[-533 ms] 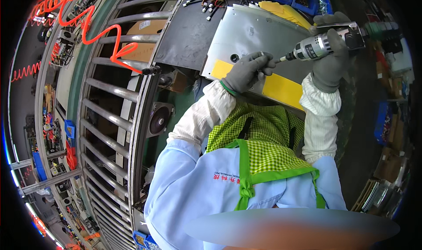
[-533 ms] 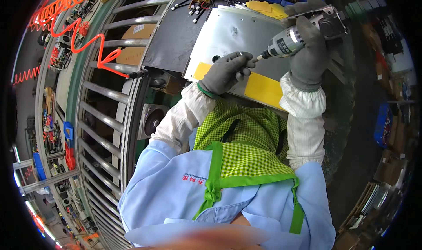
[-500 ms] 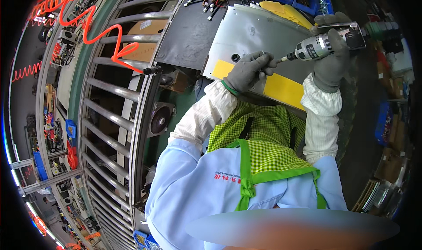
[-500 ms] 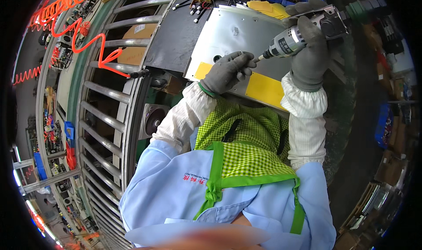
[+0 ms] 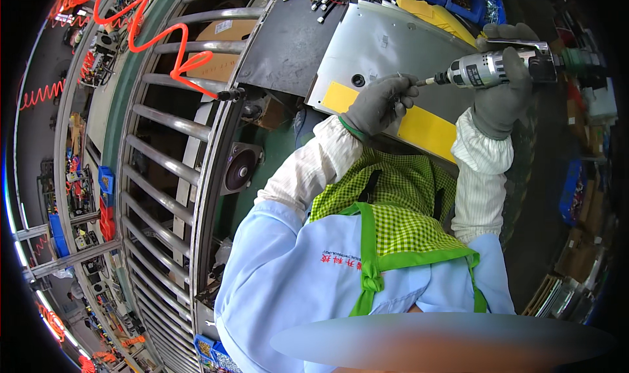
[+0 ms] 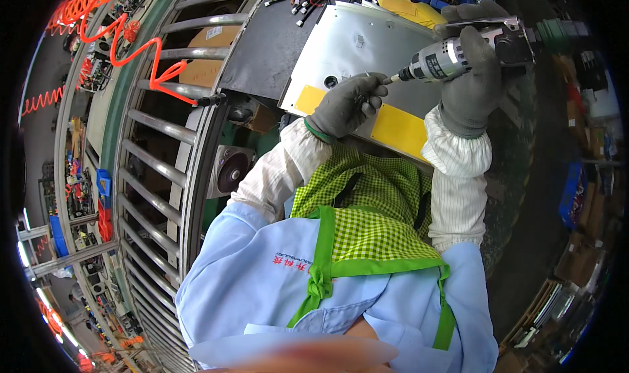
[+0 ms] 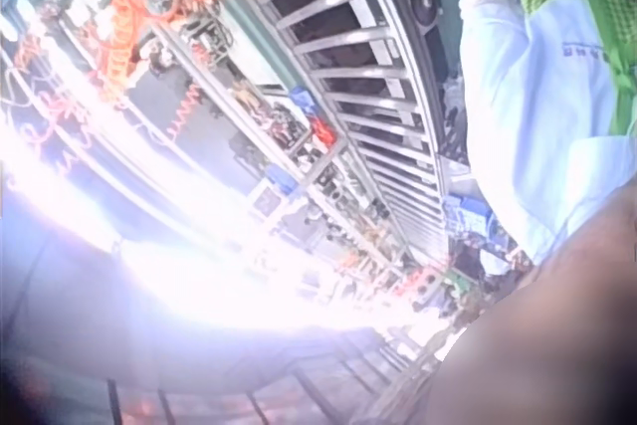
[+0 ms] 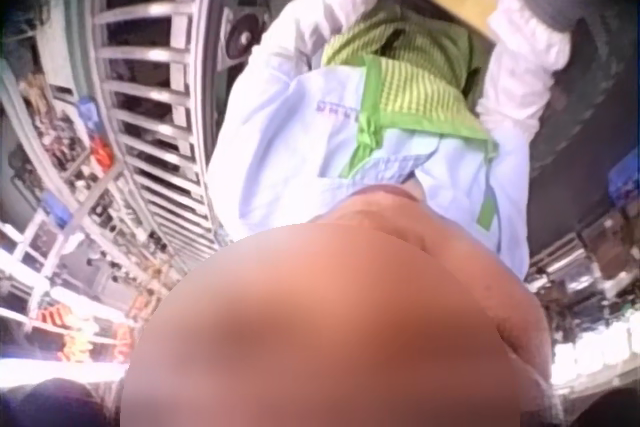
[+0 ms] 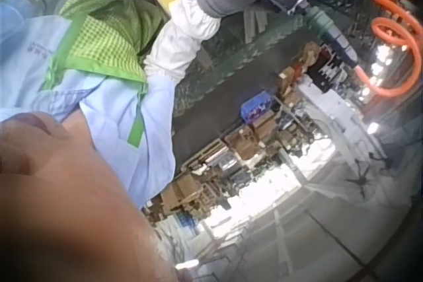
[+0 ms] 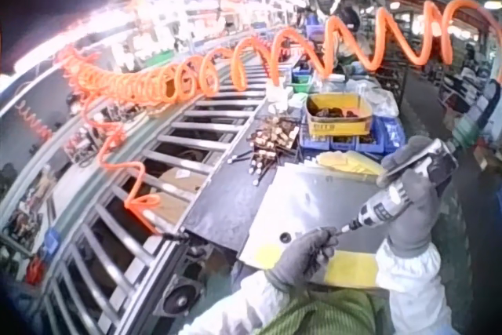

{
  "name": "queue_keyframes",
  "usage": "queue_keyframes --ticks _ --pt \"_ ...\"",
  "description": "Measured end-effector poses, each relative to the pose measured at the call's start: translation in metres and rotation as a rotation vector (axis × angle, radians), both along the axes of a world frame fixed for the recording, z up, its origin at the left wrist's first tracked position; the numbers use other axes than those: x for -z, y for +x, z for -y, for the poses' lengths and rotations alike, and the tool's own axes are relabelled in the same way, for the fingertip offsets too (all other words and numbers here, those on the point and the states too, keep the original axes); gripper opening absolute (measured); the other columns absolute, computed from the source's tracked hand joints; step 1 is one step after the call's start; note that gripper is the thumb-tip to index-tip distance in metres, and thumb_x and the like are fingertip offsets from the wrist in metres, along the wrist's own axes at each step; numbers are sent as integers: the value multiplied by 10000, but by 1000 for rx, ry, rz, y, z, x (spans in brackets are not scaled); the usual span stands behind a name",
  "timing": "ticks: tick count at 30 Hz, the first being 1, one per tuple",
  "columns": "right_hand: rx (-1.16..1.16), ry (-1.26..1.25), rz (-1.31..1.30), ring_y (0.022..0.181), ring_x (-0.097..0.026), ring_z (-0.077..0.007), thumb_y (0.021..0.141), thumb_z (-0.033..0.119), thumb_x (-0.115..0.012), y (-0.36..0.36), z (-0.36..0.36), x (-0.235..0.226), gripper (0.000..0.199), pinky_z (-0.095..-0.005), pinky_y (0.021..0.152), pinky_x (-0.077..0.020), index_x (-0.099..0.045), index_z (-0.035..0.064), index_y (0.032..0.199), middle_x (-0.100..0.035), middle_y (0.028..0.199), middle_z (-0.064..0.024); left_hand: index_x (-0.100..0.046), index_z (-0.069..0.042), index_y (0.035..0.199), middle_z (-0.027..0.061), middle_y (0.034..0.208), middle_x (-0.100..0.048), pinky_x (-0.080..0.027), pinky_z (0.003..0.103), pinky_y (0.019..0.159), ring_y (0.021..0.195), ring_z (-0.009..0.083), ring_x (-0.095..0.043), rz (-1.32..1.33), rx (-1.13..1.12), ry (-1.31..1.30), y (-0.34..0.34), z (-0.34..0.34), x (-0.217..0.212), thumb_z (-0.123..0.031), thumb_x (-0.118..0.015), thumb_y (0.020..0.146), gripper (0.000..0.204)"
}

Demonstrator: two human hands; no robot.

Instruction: The recorder is assembling metal panels by applying yellow adhesive strips and using a pneumatic screwdriver to secure components.

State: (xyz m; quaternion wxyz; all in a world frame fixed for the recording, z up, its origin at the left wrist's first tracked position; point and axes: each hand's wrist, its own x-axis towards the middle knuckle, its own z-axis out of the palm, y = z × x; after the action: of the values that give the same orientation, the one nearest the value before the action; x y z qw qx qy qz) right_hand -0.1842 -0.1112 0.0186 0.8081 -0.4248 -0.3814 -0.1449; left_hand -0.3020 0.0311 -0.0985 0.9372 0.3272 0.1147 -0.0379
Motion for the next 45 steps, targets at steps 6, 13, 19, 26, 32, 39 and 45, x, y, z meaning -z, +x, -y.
queue_keyframes --ticks 6,13,19,26,32,39,45 --pt "88 -48 41 856 -700 -222 842 21 -566 1 -1 3 238 -340 703 -617 -566 -27 1075 -653 987 -139 -519 32 1225 52 949 -606 -467 133 534 702 57 -558 7 12 62 1 2 7 -192 -432 1018 318" --pt "37 -105 -101 927 -666 -274 788 142 -589 -4 2 -1 452 -367 800 -570 -525 -31 1200 -657 1025 -191 -512 49 1224 69 952 -622 -448 122 472 684 58 -568 -73 6 -102 -2 1 7 -191 -400 1034 326" --pt "-12 0 -89 800 -704 -236 798 94 -590 -4 0 -2 329 -342 698 -615 -569 -36 1099 -673 970 -165 -510 36 1174 64 942 -608 -413 115 422 653 56 -567 0 2 -329 -11 11 2 -156 -452 1020 253" --pt "-75 18 -50 762 -696 -235 752 105 -593 -6 1 3 386 -352 676 -601 -574 -44 1108 -681 968 -192 -513 2 1096 26 887 -568 -393 107 429 603 33 -481 -29 -25 -402 -11 19 1 -146 -463 1002 182" --pt "-120 -7 58 780 -693 -250 766 74 -597 -9 4 12 406 -346 702 -596 -556 -61 1147 -675 985 -188 -530 -8 1087 25 821 -579 -406 125 425 580 59 -495 -39 21 -524 -12 21 9 -207 -478 1024 216" --pt "-509 91 -99 944 -654 -255 861 15 -513 -11 11 21 395 -375 822 -556 -494 -26 1253 -650 1086 -144 -571 -24 1058 -8 717 -568 -400 156 475 537 47 -484 -11 195 247 -24 7 1 -292 -514 1012 278" --pt "-207 -134 -99 712 -658 -196 806 22 -568 -23 7 35 293 -318 655 -562 -574 -55 1088 -670 902 -160 -658 -37 1090 2 775 -611 -461 222 590 643 64 -544 67 386 917 -20 -12 -4 -308 -553 989 308"
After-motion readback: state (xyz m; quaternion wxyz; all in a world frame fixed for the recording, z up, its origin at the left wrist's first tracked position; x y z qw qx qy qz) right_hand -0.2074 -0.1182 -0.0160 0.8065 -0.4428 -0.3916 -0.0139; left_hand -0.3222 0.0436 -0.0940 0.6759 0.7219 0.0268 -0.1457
